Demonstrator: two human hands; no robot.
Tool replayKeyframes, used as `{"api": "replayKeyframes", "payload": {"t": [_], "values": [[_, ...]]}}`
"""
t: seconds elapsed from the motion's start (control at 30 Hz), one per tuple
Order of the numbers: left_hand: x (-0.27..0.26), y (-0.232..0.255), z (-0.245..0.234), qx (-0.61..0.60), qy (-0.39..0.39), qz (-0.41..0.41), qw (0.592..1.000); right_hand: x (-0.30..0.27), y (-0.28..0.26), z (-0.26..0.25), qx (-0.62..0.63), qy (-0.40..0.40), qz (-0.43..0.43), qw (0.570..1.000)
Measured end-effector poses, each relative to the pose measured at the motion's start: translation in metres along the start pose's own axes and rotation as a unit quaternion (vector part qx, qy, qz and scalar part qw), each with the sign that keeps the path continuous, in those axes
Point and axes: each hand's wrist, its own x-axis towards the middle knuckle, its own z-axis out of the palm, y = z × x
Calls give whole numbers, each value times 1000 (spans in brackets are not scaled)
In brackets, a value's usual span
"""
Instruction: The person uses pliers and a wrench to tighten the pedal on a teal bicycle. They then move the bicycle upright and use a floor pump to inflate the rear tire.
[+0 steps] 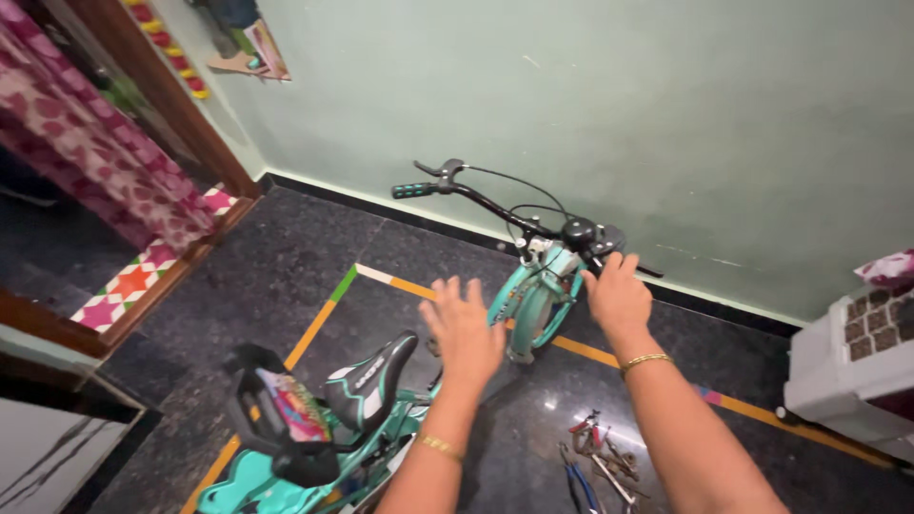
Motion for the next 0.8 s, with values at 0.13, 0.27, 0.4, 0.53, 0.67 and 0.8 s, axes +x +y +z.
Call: {"api": "replayKeyframes", "payload": {"t": [0.13,0.27,0.4,0.53,0.67,0.8], "values": [[44,67,36,-52,71,103,991,23,42,11,51,-78,-27,995],[73,111,67,-45,89,168,981,23,82,14,363,-331,80,867],[89,150,99,-139,-47,155,977,-6,104,15,432,-350,140,819],[82,180,128,-159,-180,51,969,-36,106,23,457,-331,165,809],[68,181,150,-148,-93,66,982,-56,107,28,475,-319,189,798],[49,176,147,-141,-120,69,980,-78,96,38,467,-286,185,816]]}}
